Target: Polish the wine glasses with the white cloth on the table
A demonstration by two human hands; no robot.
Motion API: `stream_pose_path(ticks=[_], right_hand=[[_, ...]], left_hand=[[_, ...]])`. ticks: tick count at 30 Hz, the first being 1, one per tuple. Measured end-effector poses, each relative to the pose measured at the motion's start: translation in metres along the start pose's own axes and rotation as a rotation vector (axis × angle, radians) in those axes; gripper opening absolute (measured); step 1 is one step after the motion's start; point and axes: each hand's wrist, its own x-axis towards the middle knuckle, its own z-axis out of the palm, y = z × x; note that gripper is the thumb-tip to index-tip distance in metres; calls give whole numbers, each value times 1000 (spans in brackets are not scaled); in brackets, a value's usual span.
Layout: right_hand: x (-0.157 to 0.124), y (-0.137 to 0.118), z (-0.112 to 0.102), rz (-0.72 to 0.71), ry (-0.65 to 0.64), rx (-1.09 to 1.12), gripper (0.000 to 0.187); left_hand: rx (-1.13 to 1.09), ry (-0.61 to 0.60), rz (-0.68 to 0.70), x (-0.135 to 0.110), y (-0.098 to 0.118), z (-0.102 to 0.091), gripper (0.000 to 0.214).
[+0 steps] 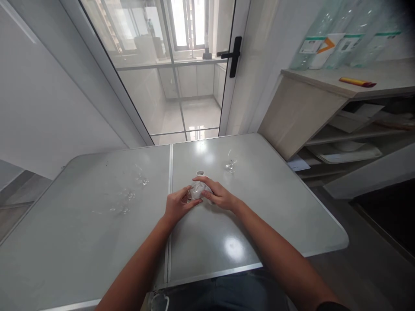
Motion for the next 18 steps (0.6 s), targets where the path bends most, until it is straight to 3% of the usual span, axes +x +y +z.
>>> stream_pose_path(ticks=[5, 9, 14, 18], right_hand=[[2, 7, -2, 40, 230, 142, 44], [5, 9, -1, 126, 402, 231, 44], [3, 8, -1, 64, 177, 125, 49], [-2, 8, -6, 47, 62, 59, 50]], left_hand=[[-84, -90, -15, 1, 0, -2, 47], [30, -42, 70, 0, -3, 1, 44], [58, -20, 213, -2, -4, 4, 42], [-105, -36, 168, -1, -5, 4, 40]])
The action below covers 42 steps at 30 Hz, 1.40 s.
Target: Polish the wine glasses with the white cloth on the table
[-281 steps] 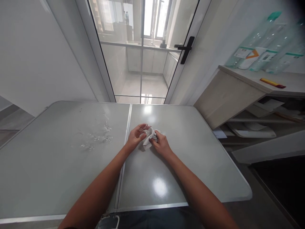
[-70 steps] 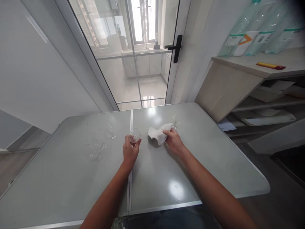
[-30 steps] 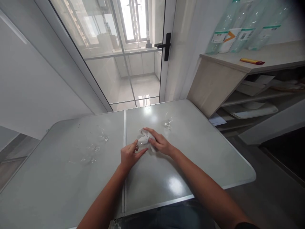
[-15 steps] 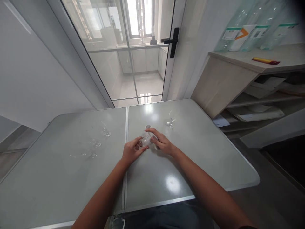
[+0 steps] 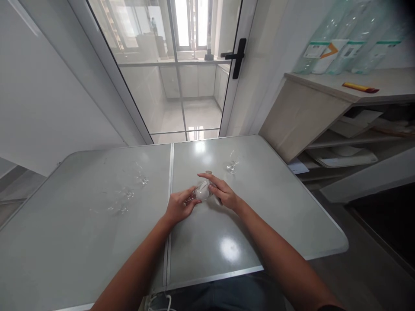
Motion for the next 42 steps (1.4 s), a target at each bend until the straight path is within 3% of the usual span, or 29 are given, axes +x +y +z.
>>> stream_pose_path(ticks=[3, 9, 17, 26, 32, 37, 42], right_hand=[[-1, 1, -1, -29, 43, -44, 45], [1, 6, -2, 13, 340, -35, 35], [3, 6, 3, 111, 89, 42, 46], [-2, 4, -12, 1, 176, -62, 40], [4, 7, -4, 154, 310, 117, 45], [4, 1, 6, 189, 186, 247, 48], [3, -1, -3, 138, 158, 145, 40]], left_hand=[[-45, 10, -58, 2, -1, 0, 39], [56, 49, -67, 2, -3, 2, 42], [271, 39, 68, -1, 1, 7, 39], [44, -4, -64, -1, 5, 8, 39], [199, 32, -28, -2, 3, 12, 44], [223, 17, -13, -1, 5, 9, 42], [158, -7, -28, 0, 6, 8, 43]])
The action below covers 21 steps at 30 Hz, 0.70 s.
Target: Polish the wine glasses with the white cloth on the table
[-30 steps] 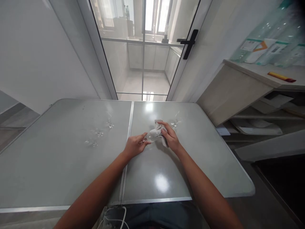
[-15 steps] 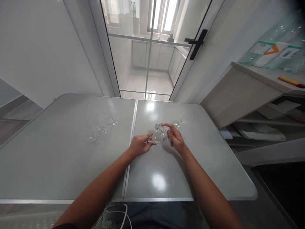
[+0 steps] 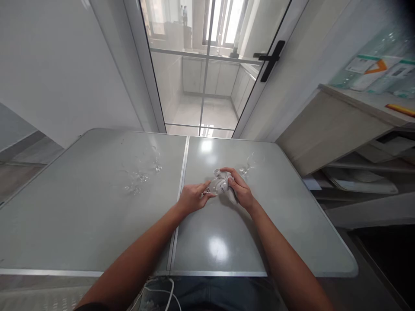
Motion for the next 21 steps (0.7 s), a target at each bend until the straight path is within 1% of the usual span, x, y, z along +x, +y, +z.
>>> stream_pose_path(ticks=[3, 6, 8, 12, 14, 17, 21], right_hand=[[2, 3, -5, -57, 56, -83, 40], [3, 6, -2, -39, 107, -88, 42], [2, 6, 2, -10, 85, -53, 44], [1, 4, 5, 43, -79, 5, 46], [0, 3, 2, 58, -127, 1, 47], [0, 3, -4, 56, -125, -20, 48], [2, 6, -6, -44, -59, -58, 44]], left_hand=[[-30, -20, -28, 0, -1, 1, 44], [-17, -26, -30, 0, -3, 2, 44], [17, -19, -33, -1, -4, 2, 45], [59, -44, 4, -3, -4, 3, 42], [53, -47, 28, -3, -3, 3, 39], [26, -41, 36, -3, -3, 3, 40], [-11, -25, -18, -1, -2, 3, 43]])
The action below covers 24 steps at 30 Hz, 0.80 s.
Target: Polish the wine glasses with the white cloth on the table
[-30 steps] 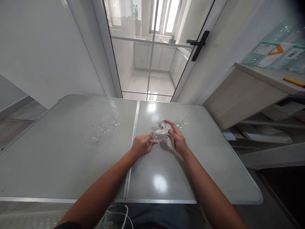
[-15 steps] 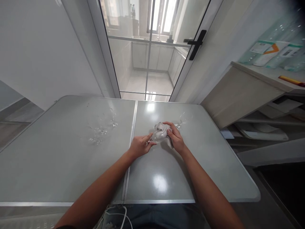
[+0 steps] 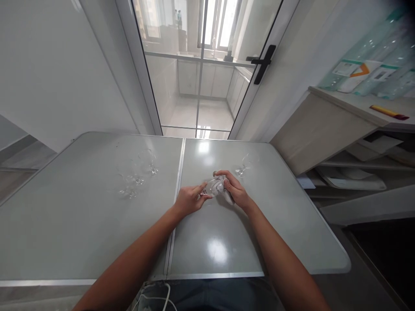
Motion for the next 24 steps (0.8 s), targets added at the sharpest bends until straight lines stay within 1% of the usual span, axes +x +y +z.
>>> stream_pose_path(ticks=[3, 5, 6, 8, 10, 13, 15, 17, 21, 22, 24], right_hand=[[1, 3, 1, -39, 130, -19, 39], [2, 4, 3, -3, 208, 13, 41], [2, 4, 3, 30, 221, 41, 44], [1, 2, 4, 100, 178, 87, 51], [0, -1, 4, 141, 86, 100, 54], [-2, -4, 3, 165, -33, 99, 55], [-2, -4, 1, 177, -67, 95, 53], [-2, -3, -1, 149, -56, 65, 48], [0, 1, -4, -15, 31, -37, 39], [0, 1, -5, -29, 59, -50, 38], [1, 3, -5, 1, 131, -28, 38]], left_hand=[[-26, 13, -27, 1, 0, -1, 42], [-23, 35, -37, 1, 0, -1, 42], [-13, 49, -40, 0, 0, -1, 42], [14, 54, -32, 0, 0, -1, 42], [19, 19, -12, 1, 0, -1, 40], [-32, -60, -7, 1, -1, -3, 37], [-75, -93, -16, 1, -1, -3, 36], [-116, -104, -22, 1, -1, -4, 37], [-218, -84, -48, 1, -1, -5, 37], [-235, -73, -54, 1, -1, -6, 37], [-242, -44, -65, 2, -2, -6, 37]])
